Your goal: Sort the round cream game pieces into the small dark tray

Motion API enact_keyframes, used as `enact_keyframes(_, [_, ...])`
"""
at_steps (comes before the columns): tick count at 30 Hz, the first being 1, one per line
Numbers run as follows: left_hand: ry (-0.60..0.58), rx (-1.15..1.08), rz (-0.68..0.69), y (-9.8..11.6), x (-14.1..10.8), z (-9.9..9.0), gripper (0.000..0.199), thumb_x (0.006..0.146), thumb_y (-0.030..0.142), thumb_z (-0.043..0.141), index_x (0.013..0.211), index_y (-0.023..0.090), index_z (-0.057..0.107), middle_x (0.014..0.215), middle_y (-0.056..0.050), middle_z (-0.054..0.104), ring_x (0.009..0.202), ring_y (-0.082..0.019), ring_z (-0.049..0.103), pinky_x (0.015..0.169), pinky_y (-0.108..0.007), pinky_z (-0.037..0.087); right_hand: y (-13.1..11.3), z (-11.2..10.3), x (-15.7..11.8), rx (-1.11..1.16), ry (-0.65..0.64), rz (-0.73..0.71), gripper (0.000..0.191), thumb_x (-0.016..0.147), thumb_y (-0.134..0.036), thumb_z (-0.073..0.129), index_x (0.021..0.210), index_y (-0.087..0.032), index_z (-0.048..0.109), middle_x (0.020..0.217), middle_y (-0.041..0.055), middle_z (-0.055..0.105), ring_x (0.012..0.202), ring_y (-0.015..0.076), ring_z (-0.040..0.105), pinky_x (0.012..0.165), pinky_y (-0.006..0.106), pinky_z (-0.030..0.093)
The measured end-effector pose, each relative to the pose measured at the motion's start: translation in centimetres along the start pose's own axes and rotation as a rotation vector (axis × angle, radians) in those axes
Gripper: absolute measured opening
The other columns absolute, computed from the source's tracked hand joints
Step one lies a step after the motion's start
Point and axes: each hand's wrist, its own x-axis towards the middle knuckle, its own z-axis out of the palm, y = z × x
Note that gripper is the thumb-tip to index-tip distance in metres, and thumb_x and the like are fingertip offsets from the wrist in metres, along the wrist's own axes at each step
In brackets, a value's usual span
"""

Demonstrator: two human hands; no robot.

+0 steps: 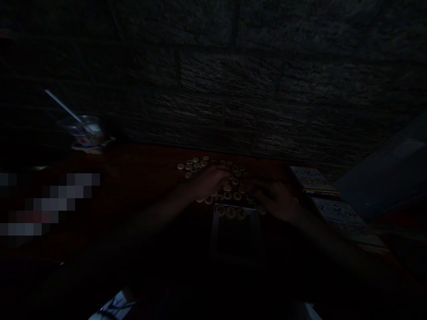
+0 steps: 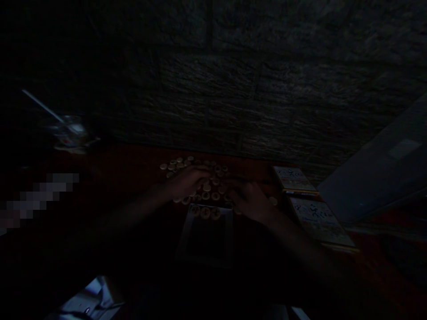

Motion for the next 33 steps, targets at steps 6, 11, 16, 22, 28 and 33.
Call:
enact_keyframes(6, [0.066, -0.034, -0.049, -0.3, -0.4, 0.0, 0.031, 0.094, 0.008, 0.053, 0.112, 0.021, 0.074, 0.109, -0.008, 0.074, 0.106, -0.023, 0.070, 0.092, -0.037, 0.056, 0.0, -0.2, -0.1, 0.011, 0.003, 0.019, 0.032, 0.098, -0.026, 0.053, 0.122, -0.024, 0.074, 0.129, 0.0075, 0.073, 0.118, 0.0278, 0.068, 0.100, 0.043, 0.055])
enact_keyframes(11, [0.192, -0.051, -0.065, 1.1, -0.3, -1.0, 0.035, 0.102, 0.012, 0.046, 0.132, 0.020, 0.062, 0.122, -0.010, 0.068, 0.111, -0.021, 0.066, 0.096, -0.037, 0.054, -0.3, -0.4, -0.1, 0.061, 0.007, 0.059, 0.031, 0.100, -0.029, 0.051, 0.120, -0.024, 0.074, 0.125, 0.0061, 0.075, 0.112, 0.0255, 0.072, 0.093, 0.038, 0.057])
enact_keyframes(16, [0.295, -0.335, -0.136, 2.8, -0.3, -1.2, 0.028, 0.099, 0.018, 0.056, 0.126, 0.017, 0.065, 0.123, -0.011, 0.071, 0.112, -0.021, 0.068, 0.098, -0.037, 0.054, -0.3, -0.2, -0.2, 0.123, 0.073, 0.081, 0.031, 0.102, -0.035, 0.051, 0.117, -0.022, 0.075, 0.121, 0.0073, 0.076, 0.106, 0.0253, 0.073, 0.089, 0.036, 0.057])
enact_keyframes(22, [0.298, -0.823, -0.264, 4.7, -0.3, -0.1, 0.035, 0.082, 0.023, 0.079, 0.114, 0.014, 0.071, 0.111, -0.011, 0.078, 0.093, -0.020, 0.076, 0.082, -0.031, 0.063, -0.8, 0.0, -0.4, 0.186, 0.144, 0.099, 0.028, 0.096, -0.029, 0.059, 0.120, -0.021, 0.072, 0.119, 0.0075, 0.077, 0.104, 0.0243, 0.074, 0.087, 0.035, 0.057])
enact_keyframes(28, [0.301, -0.808, -0.278, 6.3, -0.6, -0.5, 0.021, 0.079, 0.022, 0.082, 0.098, 0.016, 0.077, 0.092, -0.006, 0.081, 0.084, -0.019, 0.077, 0.086, -0.031, 0.062, -2.2, 0.4, -0.7, 0.318, 0.177, 0.142, 0.027, 0.096, -0.040, 0.064, 0.112, -0.021, 0.075, 0.105, 0.0060, 0.079, 0.093, 0.0211, 0.075, 0.080, 0.031, 0.057])
enact_keyframes(33, [0.230, -0.802, -0.283, 6.3, -1.1, -0.5, 0.025, 0.082, 0.025, 0.080, 0.107, 0.020, 0.079, 0.099, -0.005, 0.083, 0.086, -0.020, 0.078, 0.084, -0.032, 0.063, -2.6, 0.6, -0.6, 0.517, 0.163, 0.239, 0.032, 0.089, -0.050, 0.072, 0.093, -0.019, 0.076, 0.080, 0.0032, 0.076, 0.063, 0.0152, 0.068, 0.054, 0.025, 0.051])
